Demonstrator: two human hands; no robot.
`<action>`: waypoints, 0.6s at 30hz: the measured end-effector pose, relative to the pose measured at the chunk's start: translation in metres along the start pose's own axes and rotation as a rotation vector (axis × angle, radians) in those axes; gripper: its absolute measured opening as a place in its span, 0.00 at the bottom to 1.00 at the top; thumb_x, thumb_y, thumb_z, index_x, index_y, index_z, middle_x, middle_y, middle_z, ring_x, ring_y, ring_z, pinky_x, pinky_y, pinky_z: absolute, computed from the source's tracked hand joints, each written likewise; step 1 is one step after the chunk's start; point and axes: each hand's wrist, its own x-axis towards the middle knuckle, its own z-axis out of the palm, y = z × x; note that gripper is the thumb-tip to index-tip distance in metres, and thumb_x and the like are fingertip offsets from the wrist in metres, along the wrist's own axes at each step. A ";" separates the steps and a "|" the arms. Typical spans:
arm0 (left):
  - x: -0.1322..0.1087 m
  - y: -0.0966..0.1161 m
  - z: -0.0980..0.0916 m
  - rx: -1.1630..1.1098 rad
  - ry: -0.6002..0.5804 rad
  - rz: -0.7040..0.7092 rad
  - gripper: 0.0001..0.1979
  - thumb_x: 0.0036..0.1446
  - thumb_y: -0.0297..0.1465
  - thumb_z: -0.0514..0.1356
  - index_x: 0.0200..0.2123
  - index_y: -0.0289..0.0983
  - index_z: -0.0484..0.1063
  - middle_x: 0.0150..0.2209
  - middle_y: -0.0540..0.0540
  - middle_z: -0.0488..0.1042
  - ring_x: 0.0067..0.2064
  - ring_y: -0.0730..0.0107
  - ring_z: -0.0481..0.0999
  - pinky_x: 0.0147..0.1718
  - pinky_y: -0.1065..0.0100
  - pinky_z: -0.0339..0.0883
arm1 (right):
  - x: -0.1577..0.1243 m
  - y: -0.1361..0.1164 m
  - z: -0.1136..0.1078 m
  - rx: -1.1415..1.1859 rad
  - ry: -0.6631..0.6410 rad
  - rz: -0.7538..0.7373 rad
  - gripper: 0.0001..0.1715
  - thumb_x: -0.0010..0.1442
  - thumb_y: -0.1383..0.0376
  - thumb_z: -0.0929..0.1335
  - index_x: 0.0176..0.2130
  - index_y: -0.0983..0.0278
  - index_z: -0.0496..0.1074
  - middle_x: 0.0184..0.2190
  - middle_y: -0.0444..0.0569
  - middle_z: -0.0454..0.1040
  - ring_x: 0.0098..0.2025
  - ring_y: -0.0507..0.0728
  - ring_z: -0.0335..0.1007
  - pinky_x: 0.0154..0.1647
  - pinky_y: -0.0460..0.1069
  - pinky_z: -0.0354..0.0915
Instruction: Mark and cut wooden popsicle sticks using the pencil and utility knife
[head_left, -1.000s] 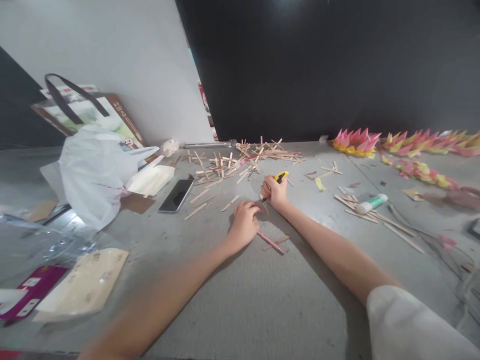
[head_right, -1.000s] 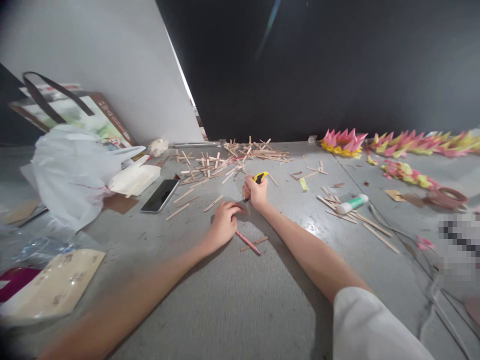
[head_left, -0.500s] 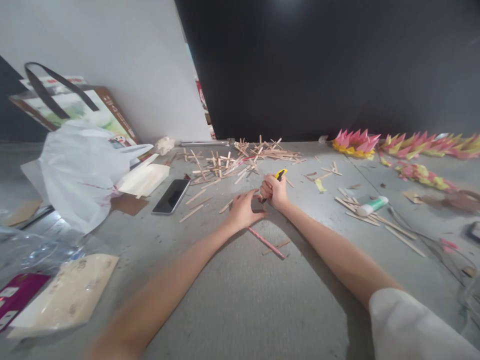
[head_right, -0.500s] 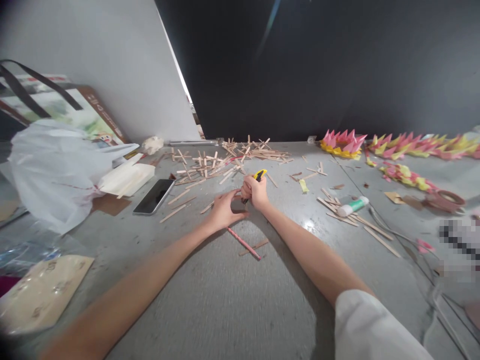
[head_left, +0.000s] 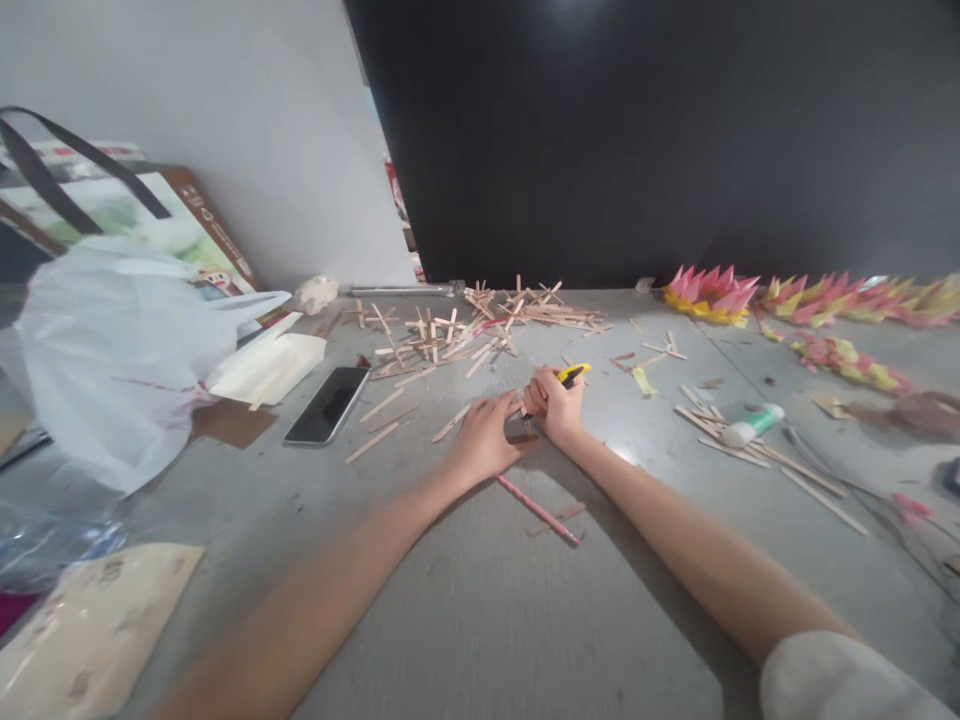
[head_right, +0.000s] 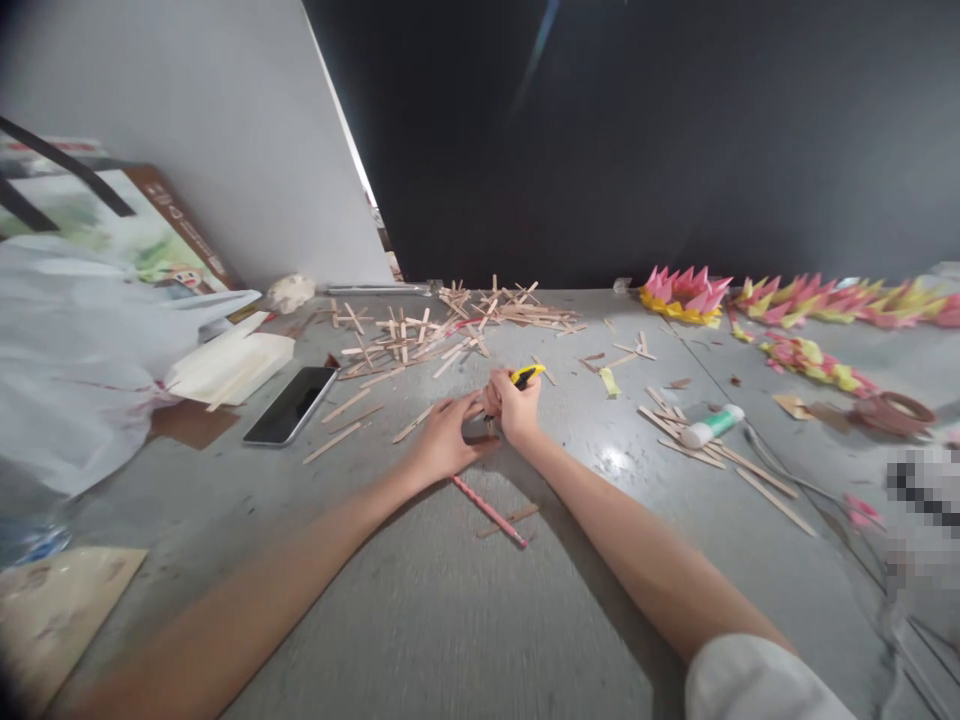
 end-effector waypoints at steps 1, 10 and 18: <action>0.000 -0.001 0.000 -0.002 -0.002 -0.006 0.38 0.53 0.44 0.74 0.64 0.43 0.67 0.65 0.39 0.73 0.67 0.46 0.71 0.70 0.48 0.56 | 0.001 0.000 -0.002 0.013 0.020 0.010 0.29 0.53 0.61 0.74 0.22 0.57 0.49 0.10 0.33 0.50 0.12 0.45 0.42 0.13 0.44 0.46; -0.001 -0.004 -0.001 -0.025 0.022 0.002 0.43 0.54 0.47 0.73 0.69 0.42 0.63 0.65 0.39 0.73 0.68 0.47 0.70 0.69 0.48 0.57 | 0.033 0.003 -0.020 0.205 0.203 0.321 0.27 0.58 0.62 0.72 0.24 0.58 0.49 0.12 0.31 0.47 0.14 0.45 0.40 0.11 0.42 0.45; -0.003 -0.006 -0.001 -0.044 0.004 -0.014 0.48 0.55 0.48 0.72 0.73 0.46 0.57 0.67 0.40 0.72 0.70 0.47 0.67 0.70 0.48 0.56 | 0.036 -0.003 -0.030 0.287 0.115 0.397 0.33 0.62 0.52 0.75 0.24 0.59 0.51 0.13 0.30 0.45 0.14 0.45 0.37 0.10 0.40 0.45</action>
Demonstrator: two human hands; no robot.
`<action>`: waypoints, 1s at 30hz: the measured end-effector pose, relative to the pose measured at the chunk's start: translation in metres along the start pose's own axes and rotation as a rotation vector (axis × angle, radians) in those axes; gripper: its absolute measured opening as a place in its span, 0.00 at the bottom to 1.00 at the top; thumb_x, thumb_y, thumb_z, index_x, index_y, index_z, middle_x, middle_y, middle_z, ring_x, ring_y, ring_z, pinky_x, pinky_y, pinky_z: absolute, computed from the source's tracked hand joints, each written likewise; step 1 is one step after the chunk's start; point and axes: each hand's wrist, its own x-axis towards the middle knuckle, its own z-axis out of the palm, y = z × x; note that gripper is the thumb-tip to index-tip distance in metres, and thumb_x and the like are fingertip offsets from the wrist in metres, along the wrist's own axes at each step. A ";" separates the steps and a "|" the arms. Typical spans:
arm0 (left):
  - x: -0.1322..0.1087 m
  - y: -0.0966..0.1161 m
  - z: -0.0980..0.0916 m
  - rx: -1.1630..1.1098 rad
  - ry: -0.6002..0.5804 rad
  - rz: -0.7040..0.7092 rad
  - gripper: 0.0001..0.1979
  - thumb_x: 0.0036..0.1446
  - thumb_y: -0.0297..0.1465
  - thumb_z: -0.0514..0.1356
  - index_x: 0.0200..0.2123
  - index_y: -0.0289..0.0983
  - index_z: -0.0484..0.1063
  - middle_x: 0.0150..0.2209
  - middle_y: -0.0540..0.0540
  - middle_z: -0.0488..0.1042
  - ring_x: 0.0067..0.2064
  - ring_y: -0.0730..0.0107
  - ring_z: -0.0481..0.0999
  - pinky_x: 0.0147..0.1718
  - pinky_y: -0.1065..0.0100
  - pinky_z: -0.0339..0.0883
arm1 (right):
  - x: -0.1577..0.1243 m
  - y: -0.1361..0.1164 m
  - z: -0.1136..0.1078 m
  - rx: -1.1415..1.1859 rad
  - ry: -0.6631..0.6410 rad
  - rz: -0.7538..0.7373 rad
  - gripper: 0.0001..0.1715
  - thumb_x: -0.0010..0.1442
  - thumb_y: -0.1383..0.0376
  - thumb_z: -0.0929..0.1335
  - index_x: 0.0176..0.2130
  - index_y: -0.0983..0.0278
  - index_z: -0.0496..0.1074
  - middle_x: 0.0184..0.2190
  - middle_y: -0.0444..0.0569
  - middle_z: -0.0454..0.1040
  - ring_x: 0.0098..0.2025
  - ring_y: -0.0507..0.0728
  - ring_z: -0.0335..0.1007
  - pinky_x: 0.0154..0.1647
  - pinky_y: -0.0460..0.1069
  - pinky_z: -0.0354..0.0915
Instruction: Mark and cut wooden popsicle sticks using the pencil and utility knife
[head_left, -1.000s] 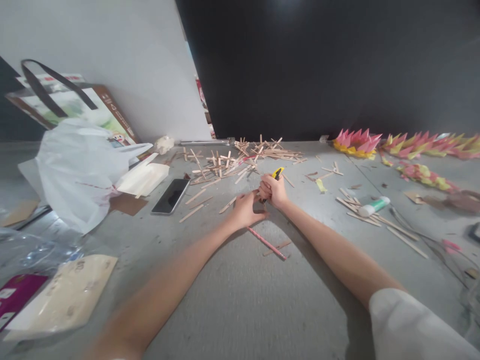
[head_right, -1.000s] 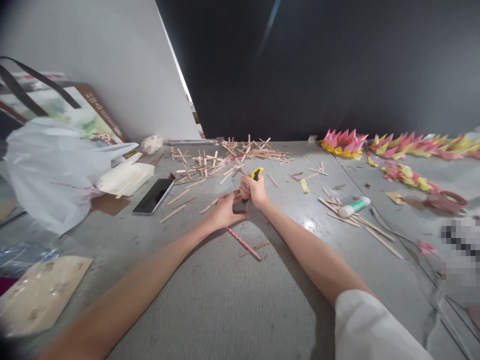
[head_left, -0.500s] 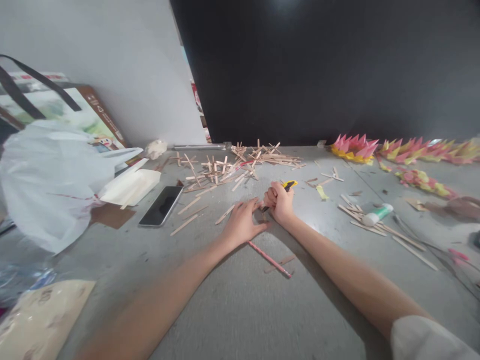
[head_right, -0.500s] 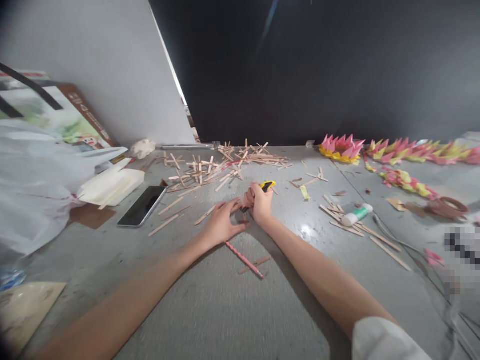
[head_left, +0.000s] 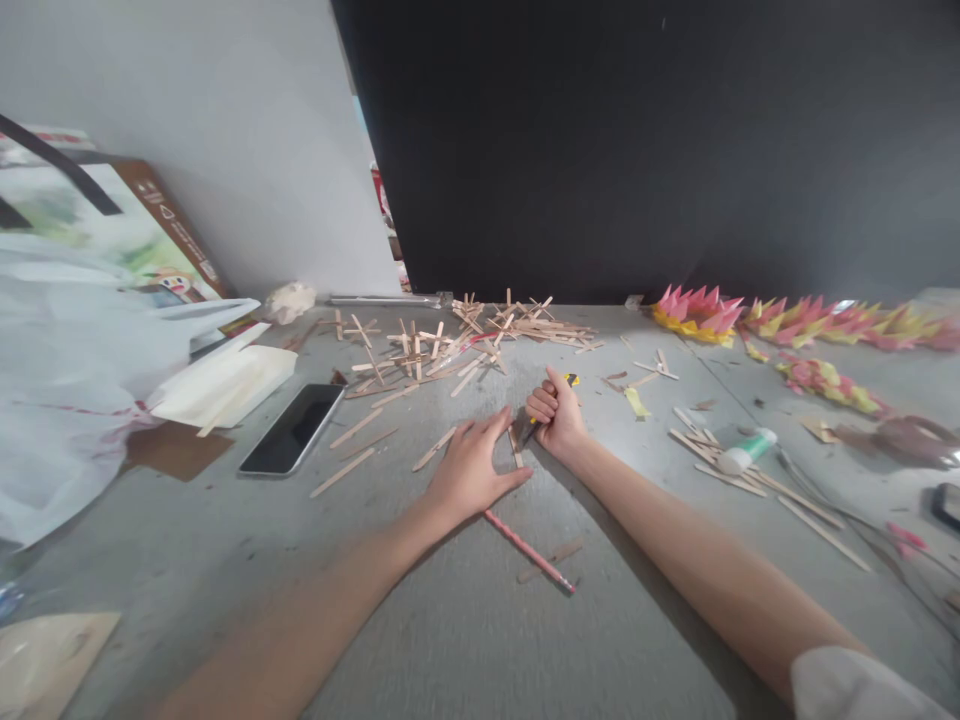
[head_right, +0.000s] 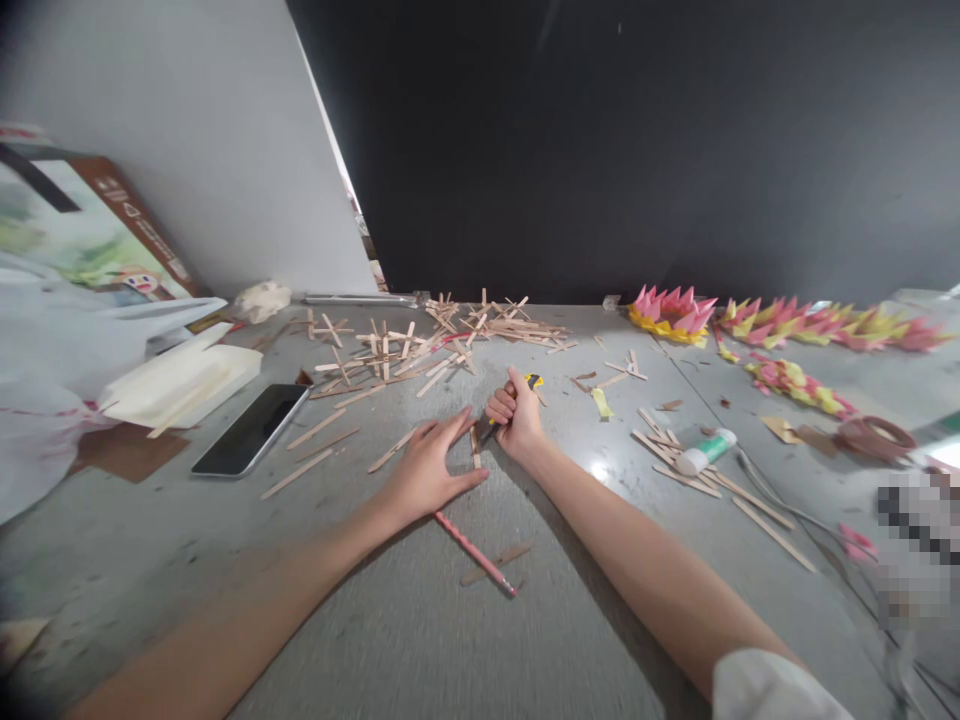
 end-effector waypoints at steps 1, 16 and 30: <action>0.000 0.000 0.000 -0.007 -0.001 -0.004 0.48 0.55 0.47 0.72 0.74 0.46 0.56 0.66 0.40 0.73 0.70 0.47 0.67 0.70 0.48 0.55 | 0.000 0.001 0.000 -0.004 -0.002 -0.006 0.33 0.62 0.51 0.75 0.24 0.59 0.52 0.13 0.30 0.45 0.14 0.45 0.37 0.10 0.40 0.45; 0.001 -0.005 -0.004 -0.445 0.311 -0.039 0.39 0.56 0.21 0.63 0.70 0.43 0.59 0.65 0.35 0.69 0.35 0.75 0.78 0.37 0.68 0.77 | -0.017 0.014 -0.002 -0.852 -0.253 -0.622 0.17 0.68 0.51 0.69 0.35 0.59 0.69 0.28 0.43 0.69 0.31 0.54 0.67 0.36 0.50 0.66; 0.007 0.002 -0.016 -0.913 0.151 -0.287 0.42 0.61 0.40 0.67 0.72 0.41 0.51 0.32 0.49 0.80 0.23 0.69 0.78 0.22 0.72 0.70 | -0.047 -0.011 -0.018 -1.534 -0.309 -0.681 0.17 0.72 0.53 0.66 0.41 0.61 0.78 0.31 0.47 0.81 0.30 0.53 0.76 0.35 0.46 0.66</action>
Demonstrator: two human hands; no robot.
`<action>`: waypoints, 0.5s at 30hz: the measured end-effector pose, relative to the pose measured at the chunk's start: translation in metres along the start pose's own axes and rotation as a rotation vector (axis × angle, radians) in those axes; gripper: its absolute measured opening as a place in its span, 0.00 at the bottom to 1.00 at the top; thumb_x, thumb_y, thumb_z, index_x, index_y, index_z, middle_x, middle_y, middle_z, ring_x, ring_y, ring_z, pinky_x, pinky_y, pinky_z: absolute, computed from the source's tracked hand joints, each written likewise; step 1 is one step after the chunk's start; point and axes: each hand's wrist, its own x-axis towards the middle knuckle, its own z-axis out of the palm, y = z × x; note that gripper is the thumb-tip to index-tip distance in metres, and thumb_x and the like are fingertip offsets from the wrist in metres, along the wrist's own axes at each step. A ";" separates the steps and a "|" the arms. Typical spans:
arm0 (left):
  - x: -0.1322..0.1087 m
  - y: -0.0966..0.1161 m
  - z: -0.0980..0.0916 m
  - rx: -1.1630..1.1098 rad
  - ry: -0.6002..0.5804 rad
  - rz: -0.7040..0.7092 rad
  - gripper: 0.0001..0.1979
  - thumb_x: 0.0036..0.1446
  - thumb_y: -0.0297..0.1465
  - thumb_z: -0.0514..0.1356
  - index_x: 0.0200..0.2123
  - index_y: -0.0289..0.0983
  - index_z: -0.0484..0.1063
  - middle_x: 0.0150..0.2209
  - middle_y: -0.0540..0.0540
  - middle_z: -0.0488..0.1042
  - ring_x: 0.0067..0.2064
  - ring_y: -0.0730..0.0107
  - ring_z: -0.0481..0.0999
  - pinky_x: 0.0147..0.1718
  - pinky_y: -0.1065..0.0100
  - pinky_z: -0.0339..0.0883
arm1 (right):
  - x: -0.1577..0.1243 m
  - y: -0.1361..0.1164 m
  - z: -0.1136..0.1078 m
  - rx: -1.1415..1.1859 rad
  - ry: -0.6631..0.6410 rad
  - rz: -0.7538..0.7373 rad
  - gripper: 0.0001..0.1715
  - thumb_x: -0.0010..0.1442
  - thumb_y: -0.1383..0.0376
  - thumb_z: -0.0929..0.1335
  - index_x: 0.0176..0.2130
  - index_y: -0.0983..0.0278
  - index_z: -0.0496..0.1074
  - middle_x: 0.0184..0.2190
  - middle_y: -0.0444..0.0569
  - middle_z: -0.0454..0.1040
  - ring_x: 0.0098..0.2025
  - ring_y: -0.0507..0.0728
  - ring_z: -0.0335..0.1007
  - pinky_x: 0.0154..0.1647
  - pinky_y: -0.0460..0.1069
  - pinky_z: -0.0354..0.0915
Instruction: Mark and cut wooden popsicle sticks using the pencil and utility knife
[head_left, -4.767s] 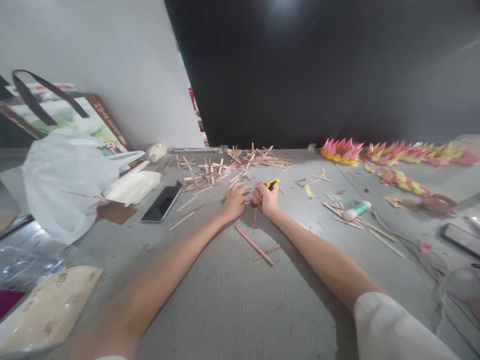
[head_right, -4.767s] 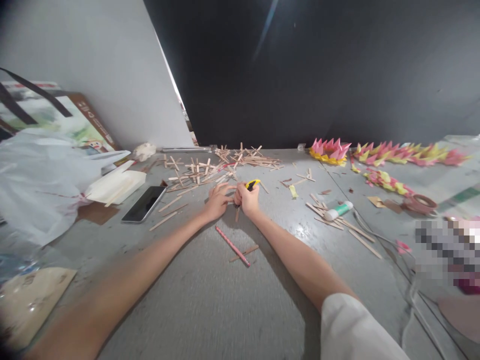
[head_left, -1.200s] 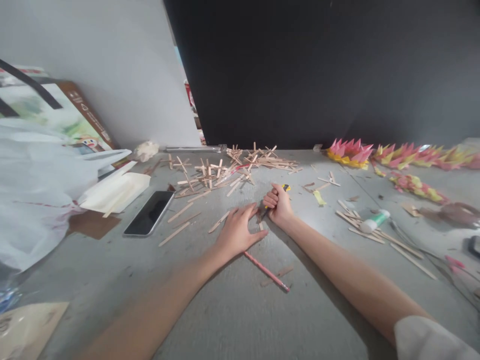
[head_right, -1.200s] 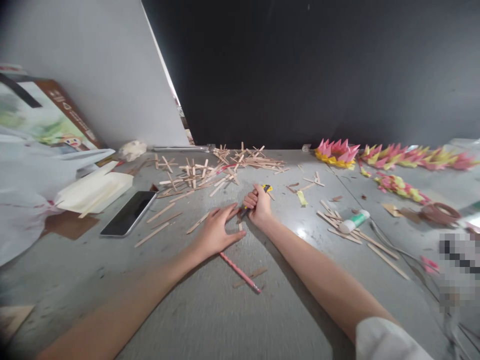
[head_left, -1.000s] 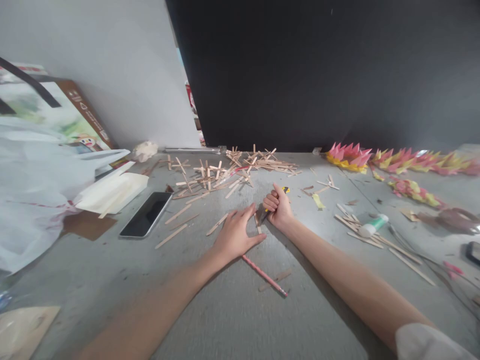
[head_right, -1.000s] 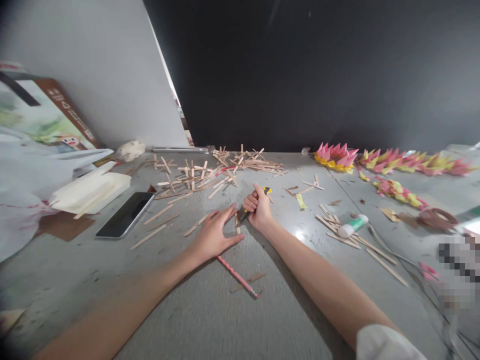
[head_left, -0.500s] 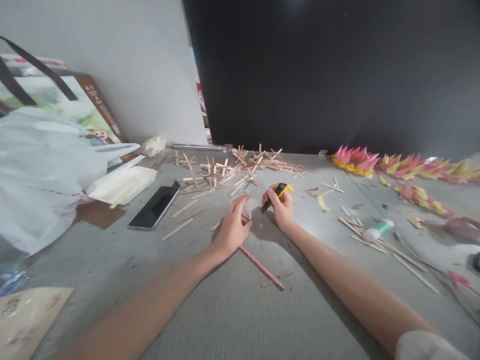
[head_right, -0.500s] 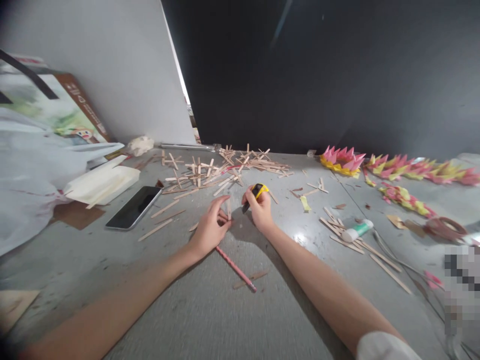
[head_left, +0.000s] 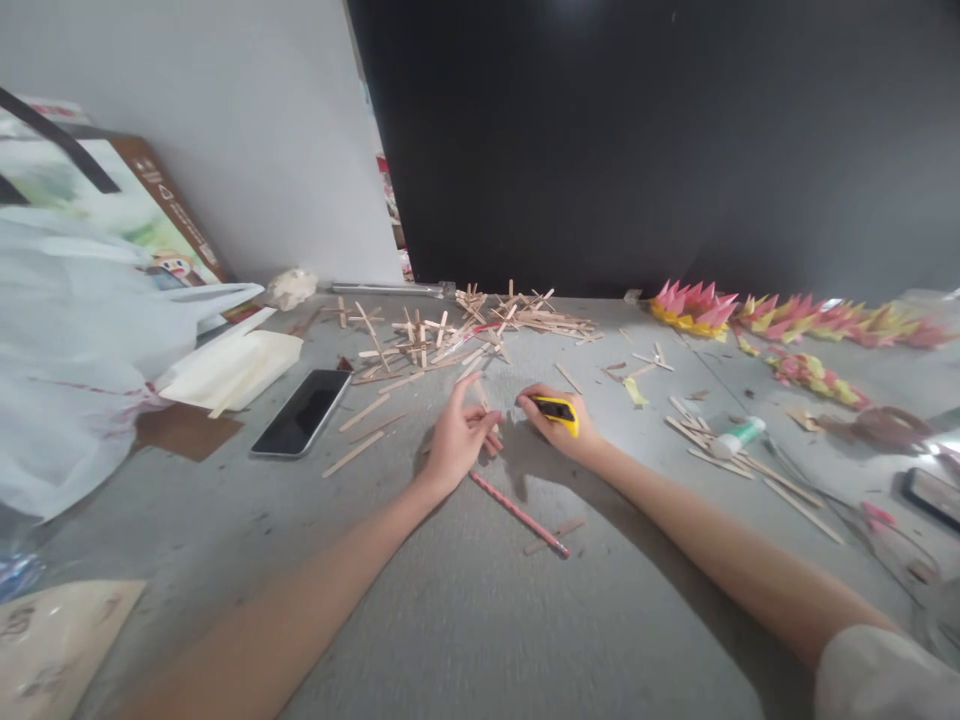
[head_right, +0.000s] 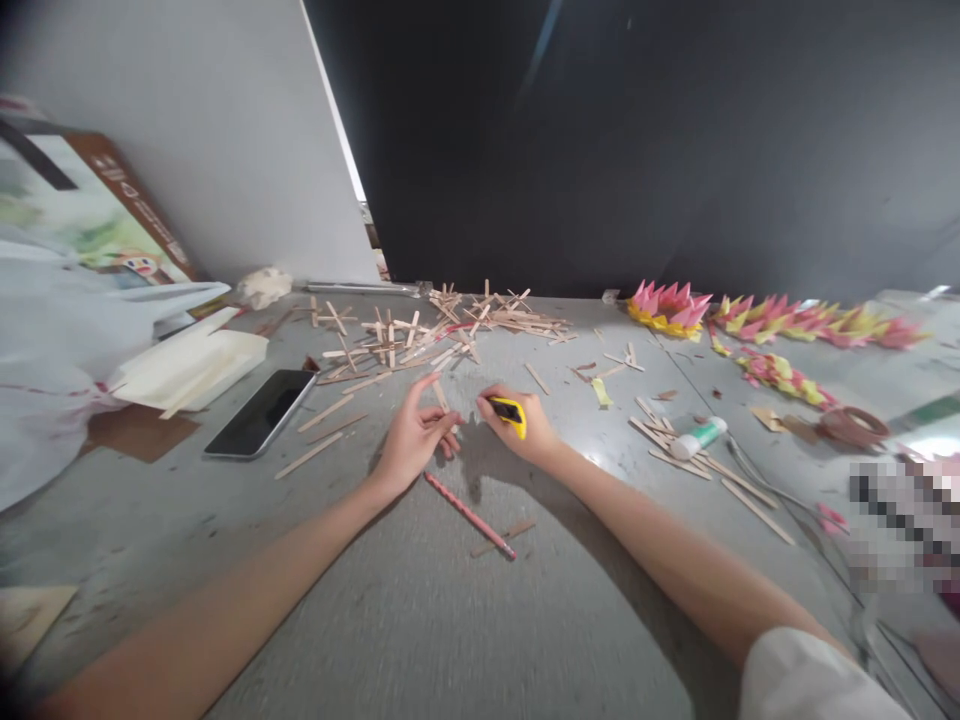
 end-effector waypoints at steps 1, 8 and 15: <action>-0.001 0.000 0.001 -0.010 -0.009 0.001 0.42 0.61 0.40 0.67 0.72 0.41 0.50 0.33 0.49 0.80 0.23 0.69 0.79 0.23 0.71 0.71 | -0.005 0.000 -0.002 0.052 0.008 0.006 0.17 0.72 0.53 0.66 0.44 0.61 0.79 0.34 0.47 0.82 0.32 0.54 0.78 0.36 0.46 0.68; -0.003 -0.004 0.001 0.024 -0.090 0.007 0.43 0.66 0.41 0.64 0.76 0.41 0.47 0.35 0.48 0.80 0.25 0.71 0.78 0.26 0.70 0.74 | -0.024 -0.005 -0.002 0.146 0.028 -0.033 0.15 0.71 0.58 0.67 0.54 0.60 0.75 0.35 0.49 0.84 0.33 0.54 0.82 0.35 0.46 0.74; -0.008 -0.005 -0.001 0.080 -0.141 0.000 0.40 0.66 0.42 0.64 0.74 0.40 0.51 0.36 0.47 0.82 0.29 0.70 0.80 0.34 0.68 0.76 | -0.028 -0.007 0.005 0.073 0.031 -0.181 0.12 0.70 0.66 0.67 0.53 0.59 0.73 0.37 0.47 0.84 0.33 0.52 0.83 0.38 0.44 0.75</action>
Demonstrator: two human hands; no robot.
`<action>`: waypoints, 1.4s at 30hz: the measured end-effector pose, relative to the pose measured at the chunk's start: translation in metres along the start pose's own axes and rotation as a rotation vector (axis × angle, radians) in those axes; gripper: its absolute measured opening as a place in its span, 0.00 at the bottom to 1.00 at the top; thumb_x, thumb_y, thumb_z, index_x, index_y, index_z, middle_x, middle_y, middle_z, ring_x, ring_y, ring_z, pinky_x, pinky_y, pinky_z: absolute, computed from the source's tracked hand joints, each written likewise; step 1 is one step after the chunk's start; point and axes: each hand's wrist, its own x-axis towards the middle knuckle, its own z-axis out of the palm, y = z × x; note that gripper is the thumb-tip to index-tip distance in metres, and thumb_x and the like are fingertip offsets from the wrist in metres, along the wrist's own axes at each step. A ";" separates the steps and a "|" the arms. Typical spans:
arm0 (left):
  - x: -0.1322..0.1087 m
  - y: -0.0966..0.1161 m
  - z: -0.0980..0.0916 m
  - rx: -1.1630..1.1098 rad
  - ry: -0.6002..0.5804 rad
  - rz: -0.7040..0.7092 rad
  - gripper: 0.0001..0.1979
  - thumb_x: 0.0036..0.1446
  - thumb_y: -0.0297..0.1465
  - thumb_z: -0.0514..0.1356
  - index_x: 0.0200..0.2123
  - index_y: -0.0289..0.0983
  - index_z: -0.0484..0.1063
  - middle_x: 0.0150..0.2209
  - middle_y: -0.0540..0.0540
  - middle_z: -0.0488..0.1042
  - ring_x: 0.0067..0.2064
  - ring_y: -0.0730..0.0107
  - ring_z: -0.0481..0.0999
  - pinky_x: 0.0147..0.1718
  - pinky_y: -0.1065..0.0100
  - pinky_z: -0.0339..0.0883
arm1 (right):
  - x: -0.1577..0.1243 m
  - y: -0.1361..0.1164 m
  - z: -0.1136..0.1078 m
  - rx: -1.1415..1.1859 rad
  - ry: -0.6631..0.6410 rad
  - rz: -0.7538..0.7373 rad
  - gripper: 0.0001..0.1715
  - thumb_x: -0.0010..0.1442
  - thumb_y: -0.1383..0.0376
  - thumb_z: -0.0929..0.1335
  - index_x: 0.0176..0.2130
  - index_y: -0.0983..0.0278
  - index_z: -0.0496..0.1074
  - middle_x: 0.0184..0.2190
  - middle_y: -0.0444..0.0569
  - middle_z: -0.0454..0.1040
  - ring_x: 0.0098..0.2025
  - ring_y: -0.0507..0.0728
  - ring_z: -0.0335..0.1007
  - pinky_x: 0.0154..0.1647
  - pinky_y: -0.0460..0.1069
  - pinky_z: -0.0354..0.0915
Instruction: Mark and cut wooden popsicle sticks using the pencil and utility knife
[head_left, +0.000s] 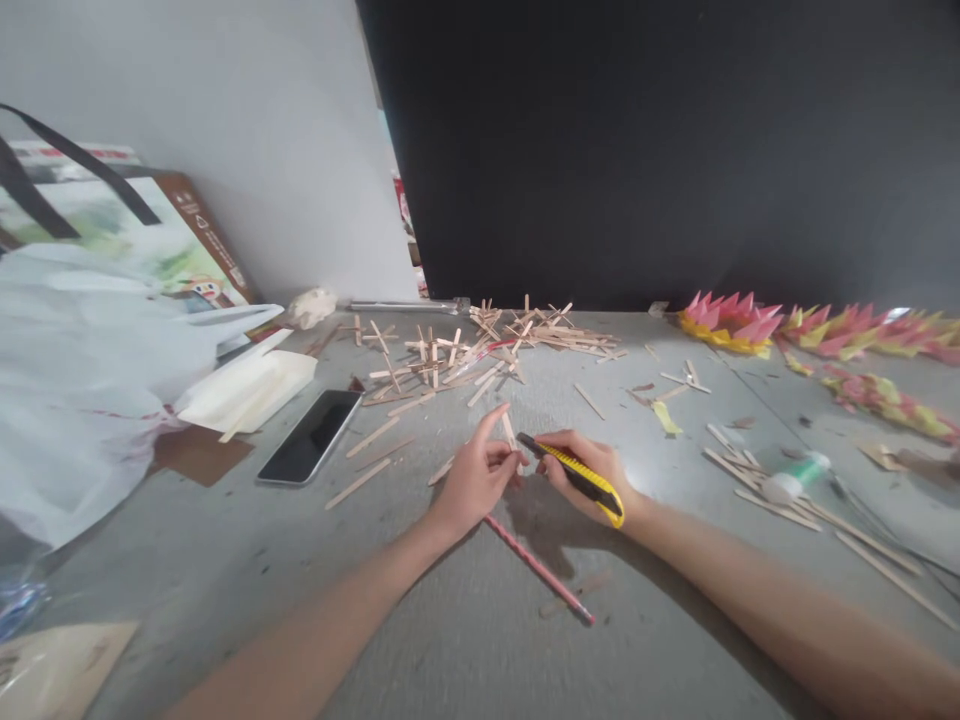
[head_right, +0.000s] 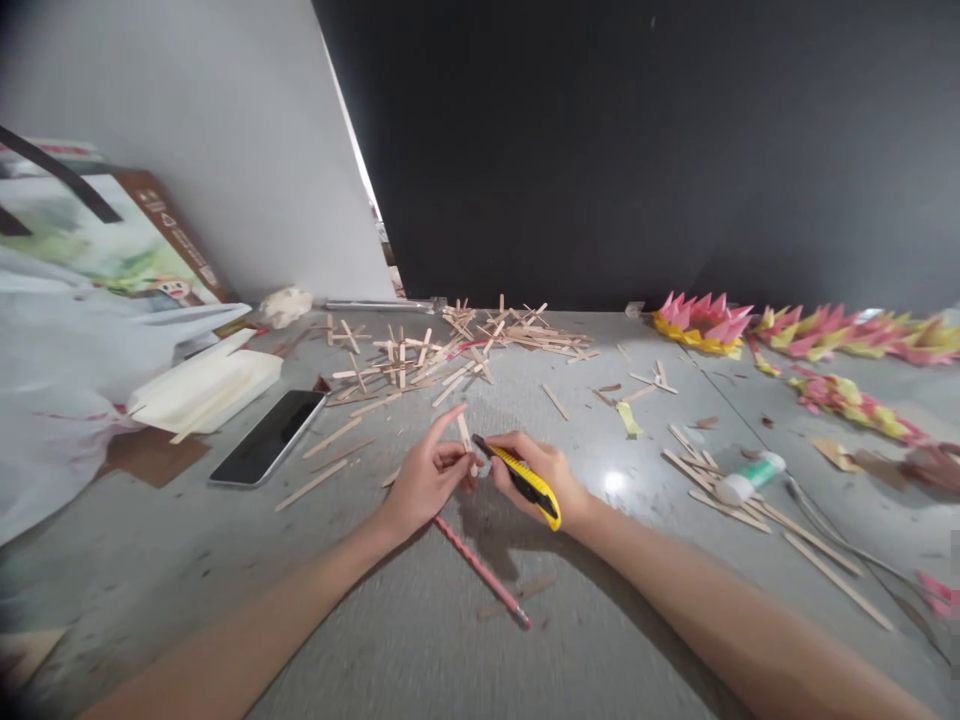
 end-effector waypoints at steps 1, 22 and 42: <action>0.000 0.000 0.000 0.004 -0.003 -0.002 0.40 0.66 0.42 0.64 0.74 0.40 0.51 0.36 0.47 0.82 0.29 0.70 0.80 0.35 0.68 0.76 | -0.001 0.001 0.000 0.011 -0.003 -0.003 0.12 0.70 0.66 0.67 0.53 0.59 0.73 0.37 0.47 0.84 0.33 0.51 0.83 0.38 0.44 0.75; -0.001 0.001 0.001 0.019 -0.006 -0.013 0.38 0.66 0.39 0.63 0.73 0.41 0.53 0.37 0.47 0.82 0.30 0.68 0.81 0.35 0.67 0.76 | 0.001 -0.003 -0.002 0.034 -0.041 -0.055 0.12 0.71 0.65 0.67 0.53 0.60 0.73 0.36 0.49 0.84 0.33 0.53 0.83 0.36 0.46 0.77; 0.003 -0.006 -0.001 0.046 -0.014 0.017 0.30 0.67 0.45 0.62 0.65 0.38 0.60 0.32 0.48 0.80 0.29 0.67 0.79 0.31 0.69 0.72 | -0.002 0.000 0.007 0.298 0.001 0.274 0.13 0.72 0.54 0.68 0.47 0.60 0.74 0.30 0.47 0.82 0.28 0.54 0.79 0.32 0.48 0.74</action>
